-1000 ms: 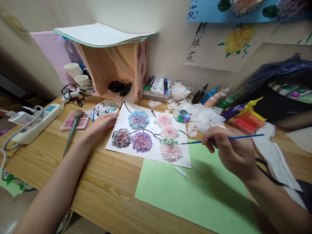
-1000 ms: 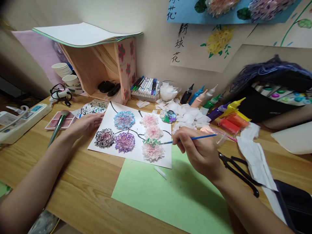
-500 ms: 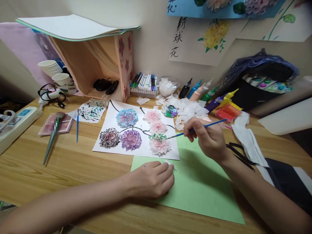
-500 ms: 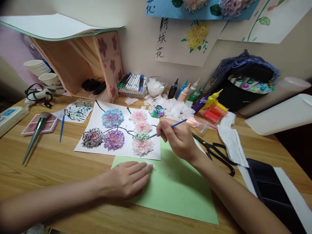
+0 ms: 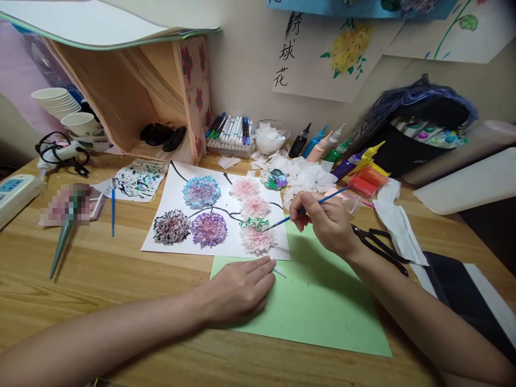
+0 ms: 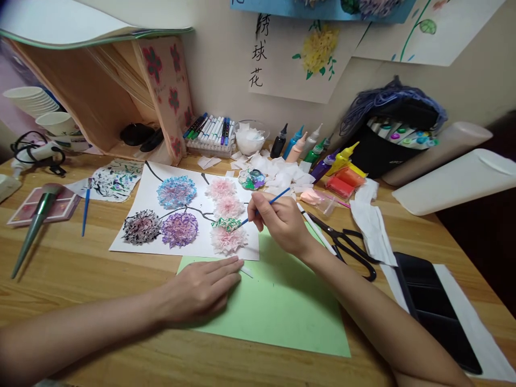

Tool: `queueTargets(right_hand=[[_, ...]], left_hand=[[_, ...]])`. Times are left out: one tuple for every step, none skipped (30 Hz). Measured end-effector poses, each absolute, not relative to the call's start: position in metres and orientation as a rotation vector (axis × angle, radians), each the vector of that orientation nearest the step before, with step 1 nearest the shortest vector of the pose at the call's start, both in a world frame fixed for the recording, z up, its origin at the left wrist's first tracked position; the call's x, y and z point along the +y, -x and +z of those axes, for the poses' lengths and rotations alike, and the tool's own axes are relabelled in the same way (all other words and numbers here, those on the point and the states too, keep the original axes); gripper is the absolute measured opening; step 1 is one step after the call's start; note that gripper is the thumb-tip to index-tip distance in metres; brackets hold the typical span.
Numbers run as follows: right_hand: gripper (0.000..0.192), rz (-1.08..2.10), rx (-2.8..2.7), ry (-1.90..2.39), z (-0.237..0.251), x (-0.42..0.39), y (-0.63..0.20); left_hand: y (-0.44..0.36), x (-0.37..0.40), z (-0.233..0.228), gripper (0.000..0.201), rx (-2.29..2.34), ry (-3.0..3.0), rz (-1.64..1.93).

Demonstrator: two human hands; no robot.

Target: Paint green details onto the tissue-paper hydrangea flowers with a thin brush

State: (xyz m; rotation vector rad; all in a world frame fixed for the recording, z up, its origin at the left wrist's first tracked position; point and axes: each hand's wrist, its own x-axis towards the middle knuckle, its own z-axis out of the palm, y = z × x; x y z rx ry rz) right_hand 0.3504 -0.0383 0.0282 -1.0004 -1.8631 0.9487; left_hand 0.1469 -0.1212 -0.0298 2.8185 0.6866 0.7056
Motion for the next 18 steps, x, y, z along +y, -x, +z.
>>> queueTargets(right_hand=[[0.047, 0.944, -1.868, 1.002, 0.0277, -0.0386, -0.3503], [0.047, 0.939, -1.874, 1.004, 0.0273, -0.0387, -0.3502], [0.047, 0.935, -1.878, 1.007, 0.0271, -0.0386, -0.3501], [0.047, 0.934, -1.88, 1.009, 0.027, -0.0385, -0.35], [0.047, 0.934, -1.882, 1.011, 0.0269, -0.0383, -0.3498], [0.047, 0.936, -1.883, 1.012, 0.0269, -0.0381, -0.3496], [0.046, 0.94, -1.884, 1.009, 0.0269, -0.0379, -0.3494], [0.046, 0.945, -1.884, 1.004, 0.0268, -0.0378, -0.3492], [0.046, 0.949, -1.883, 0.999, 0.0268, -0.0376, -0.3491], [0.046, 0.953, -1.882, 0.995, 0.0269, -0.0376, -0.349], [0.046, 0.957, -1.879, 0.992, 0.027, -0.0375, -0.3489], [0.046, 0.96, -1.876, 0.991, 0.0271, -0.0375, -0.3488], [0.046, 0.964, -1.873, 0.992, 0.0272, -0.0376, -0.3488], [0.046, 0.968, -1.871, 0.994, 0.0273, -0.0376, -0.3488], [0.046, 0.973, -1.87, 0.995, 0.0274, -0.0378, -0.3487], [0.046, 0.977, -1.869, 0.995, 0.0274, -0.0379, -0.3486], [0.046, 0.98, -1.87, 0.994, 0.0274, -0.038, -0.3485], [0.046, 0.982, -1.871, 0.994, 0.0273, -0.0381, -0.3483]], left_hand=[[-0.1469, -0.121, -0.0301, 0.026, 0.691, -2.812, 0.717], [-0.147, -0.1208, -0.0301, 0.026, 0.699, -2.808, 0.73], [-0.147, -0.1205, -0.03, 0.026, 0.708, -2.805, 0.747], [-0.147, -0.1203, -0.0297, 0.026, 0.717, -2.805, 0.76], [-0.1471, -0.12, -0.0294, 0.025, 0.723, -2.806, 0.773], [-0.1472, -0.1197, -0.0291, 0.025, 0.728, -2.809, 0.779], [-0.1473, -0.1196, -0.0288, 0.025, 0.731, -2.814, 0.778], [-0.1474, -0.1194, -0.0286, 0.025, 0.732, -2.82, 0.769], [-0.1476, -0.1194, -0.0286, 0.025, 0.733, -2.825, 0.762], [-0.1477, -0.1194, -0.0287, 0.025, 0.734, -2.829, 0.756], [-0.1477, -0.1194, -0.0288, 0.025, 0.736, -2.832, 0.752], [-0.1477, -0.1194, -0.0291, 0.025, 0.736, -2.833, 0.75], [-0.1476, -0.1194, -0.0293, 0.025, 0.734, -2.833, 0.751], [-0.1475, -0.1193, -0.0294, 0.025, 0.732, -2.833, 0.753], [-0.1474, -0.1193, -0.0294, 0.025, 0.731, -2.832, 0.751], [-0.1473, -0.1193, -0.0294, 0.025, 0.728, -2.831, 0.749], [-0.1473, -0.1192, -0.0293, 0.025, 0.725, -2.831, 0.747], [-0.1473, -0.1192, -0.0292, 0.024, 0.721, -2.831, 0.744]])
